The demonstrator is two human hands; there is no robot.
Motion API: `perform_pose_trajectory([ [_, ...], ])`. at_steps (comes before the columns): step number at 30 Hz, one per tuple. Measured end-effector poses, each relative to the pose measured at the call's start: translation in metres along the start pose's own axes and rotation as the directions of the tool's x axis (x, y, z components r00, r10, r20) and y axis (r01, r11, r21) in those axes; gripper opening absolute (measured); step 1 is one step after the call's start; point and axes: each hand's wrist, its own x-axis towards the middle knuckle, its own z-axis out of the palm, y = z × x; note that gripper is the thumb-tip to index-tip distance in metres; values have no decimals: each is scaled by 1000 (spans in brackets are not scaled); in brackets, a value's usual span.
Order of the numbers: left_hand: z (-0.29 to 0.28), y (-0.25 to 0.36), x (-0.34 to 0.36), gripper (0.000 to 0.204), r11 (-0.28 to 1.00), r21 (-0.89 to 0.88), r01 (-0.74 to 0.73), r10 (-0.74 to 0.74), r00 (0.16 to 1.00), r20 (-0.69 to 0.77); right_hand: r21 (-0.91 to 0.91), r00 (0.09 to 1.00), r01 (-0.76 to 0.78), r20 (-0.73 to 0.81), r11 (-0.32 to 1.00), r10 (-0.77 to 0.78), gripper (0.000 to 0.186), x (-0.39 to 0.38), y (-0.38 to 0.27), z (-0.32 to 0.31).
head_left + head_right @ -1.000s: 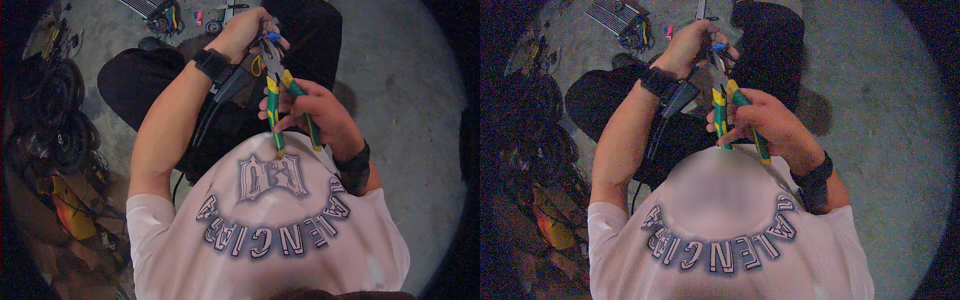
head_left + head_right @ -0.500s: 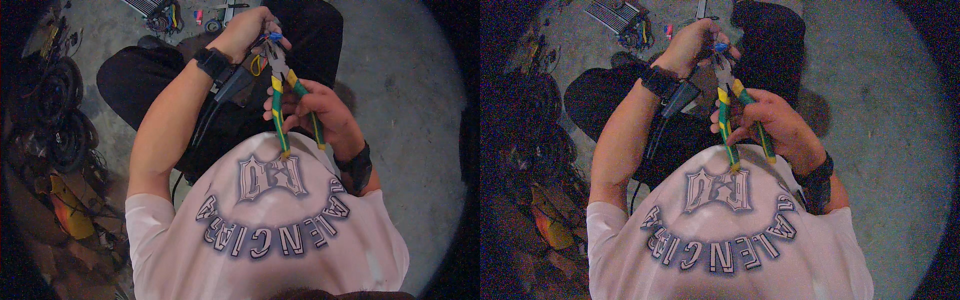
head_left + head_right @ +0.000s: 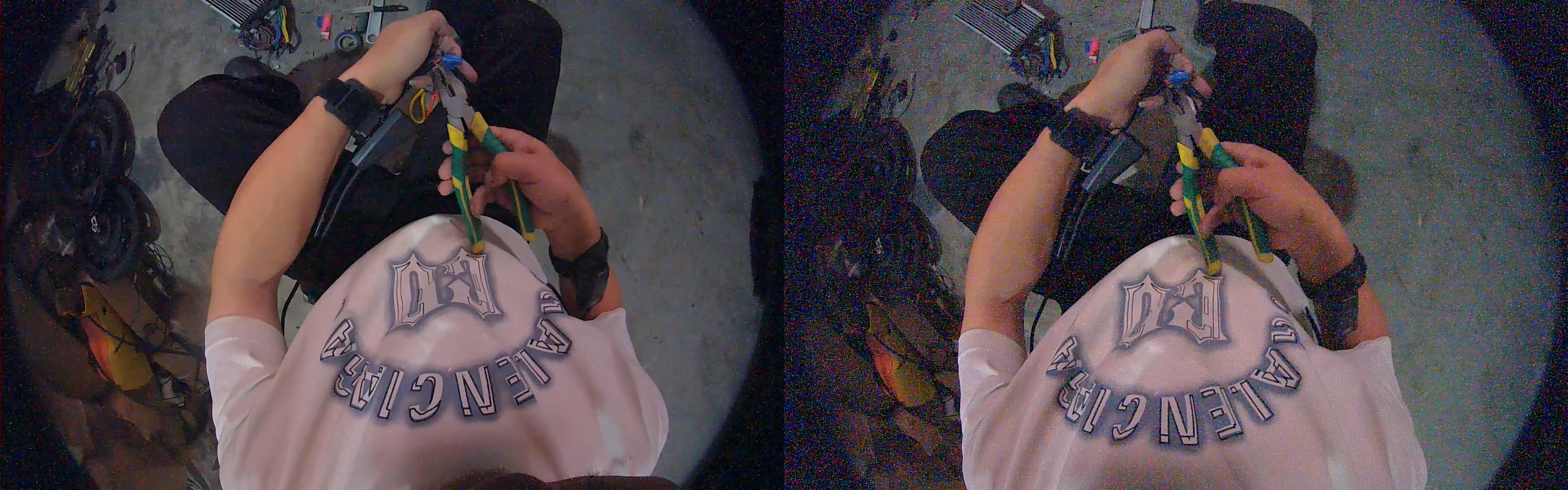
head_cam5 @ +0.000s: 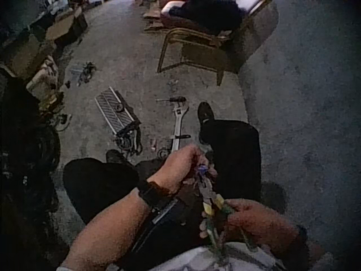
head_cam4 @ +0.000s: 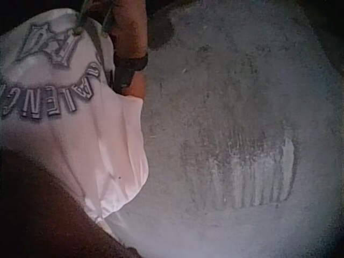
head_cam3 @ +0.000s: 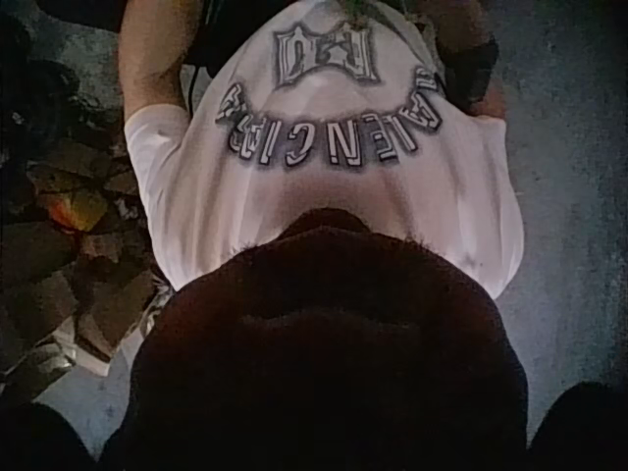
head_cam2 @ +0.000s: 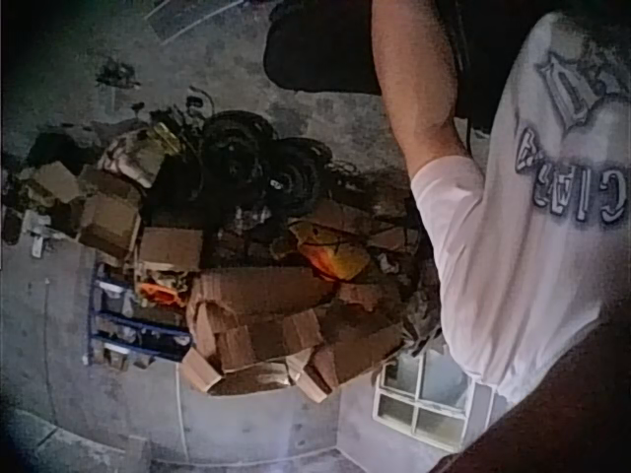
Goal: Connecting and securing electrical wires using pliers and tape.
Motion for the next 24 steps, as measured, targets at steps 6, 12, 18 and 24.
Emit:
perform_pose_trajectory([
  [6,-3,0,-3,34,1000,-2,-19,19,1000,6,7,1000,-16,-9,1000,16,35,-2,-3,0],
  [12,-5,1,-6,24,989,-148,-7,7,1000,-1,-85,998,-19,-55,996,15,36,-1,-5,7],
  [18,-3,1,-8,22,983,-183,5,-7,1000,-12,-136,989,-56,-146,989,36,50,0,-6,12],
  [24,-3,-1,-7,21,981,-196,-3,1,1000,-13,-179,989,-61,-146,982,35,50,-2,-8,14],
])
